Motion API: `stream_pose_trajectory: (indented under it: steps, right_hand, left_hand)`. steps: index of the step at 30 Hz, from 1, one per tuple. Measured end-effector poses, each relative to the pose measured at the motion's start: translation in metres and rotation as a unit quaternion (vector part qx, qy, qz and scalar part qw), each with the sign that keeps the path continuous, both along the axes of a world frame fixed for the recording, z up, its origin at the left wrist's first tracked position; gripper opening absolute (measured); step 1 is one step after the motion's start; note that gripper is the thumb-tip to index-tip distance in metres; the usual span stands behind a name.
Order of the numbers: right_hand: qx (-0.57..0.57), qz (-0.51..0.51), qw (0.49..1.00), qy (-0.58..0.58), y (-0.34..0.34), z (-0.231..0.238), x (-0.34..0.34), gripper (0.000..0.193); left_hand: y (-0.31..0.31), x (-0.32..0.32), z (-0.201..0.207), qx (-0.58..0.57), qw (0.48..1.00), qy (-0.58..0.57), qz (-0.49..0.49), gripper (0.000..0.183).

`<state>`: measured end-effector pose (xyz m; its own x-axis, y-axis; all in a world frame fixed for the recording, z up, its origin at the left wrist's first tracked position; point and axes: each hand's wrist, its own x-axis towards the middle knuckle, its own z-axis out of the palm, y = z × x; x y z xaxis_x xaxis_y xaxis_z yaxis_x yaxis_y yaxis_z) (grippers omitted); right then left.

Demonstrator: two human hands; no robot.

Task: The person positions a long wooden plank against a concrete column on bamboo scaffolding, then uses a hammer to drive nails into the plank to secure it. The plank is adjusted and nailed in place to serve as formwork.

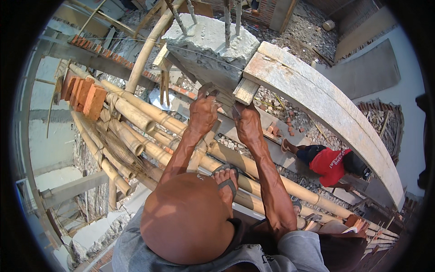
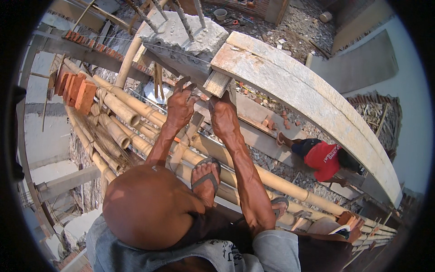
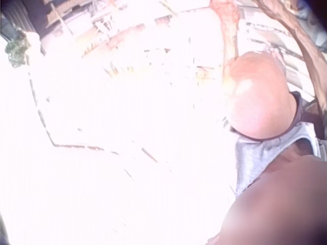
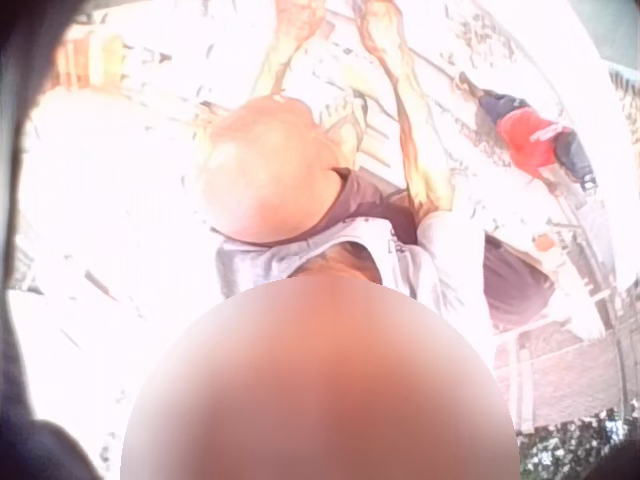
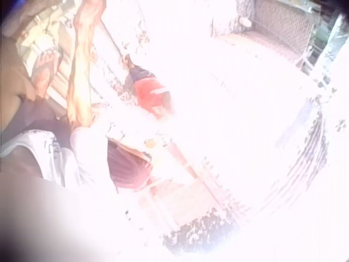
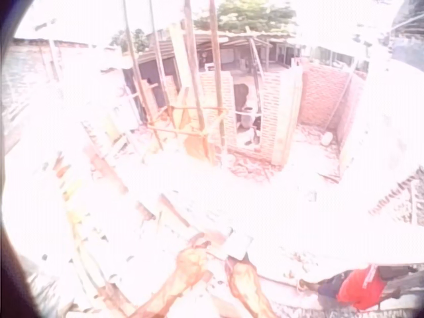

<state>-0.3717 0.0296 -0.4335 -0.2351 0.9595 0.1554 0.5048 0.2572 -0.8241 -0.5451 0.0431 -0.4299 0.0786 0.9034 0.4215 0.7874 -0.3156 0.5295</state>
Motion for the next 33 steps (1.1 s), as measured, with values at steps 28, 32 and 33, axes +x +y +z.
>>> stream_pose_trajectory:
  steps: [28,32,33]
  right_hand:
    - [0.022,-0.104,0.994,0.011,-0.003,-0.008,-0.014,0.019]
    - [-0.008,-0.096,0.995,0.037,-0.004,-0.007,-0.015,0.024]
    - [0.001,-0.099,0.995,0.034,-0.004,-0.006,-0.016,0.023]
  left_hand:
    - [0.153,-0.144,-0.045,-0.200,0.542,-0.789,-0.209,0.044]
    - [0.150,-0.142,-0.032,-0.200,0.536,-0.799,-0.185,0.042]
    - [0.150,-0.142,-0.032,-0.194,0.527,-0.796,-0.223,0.040]
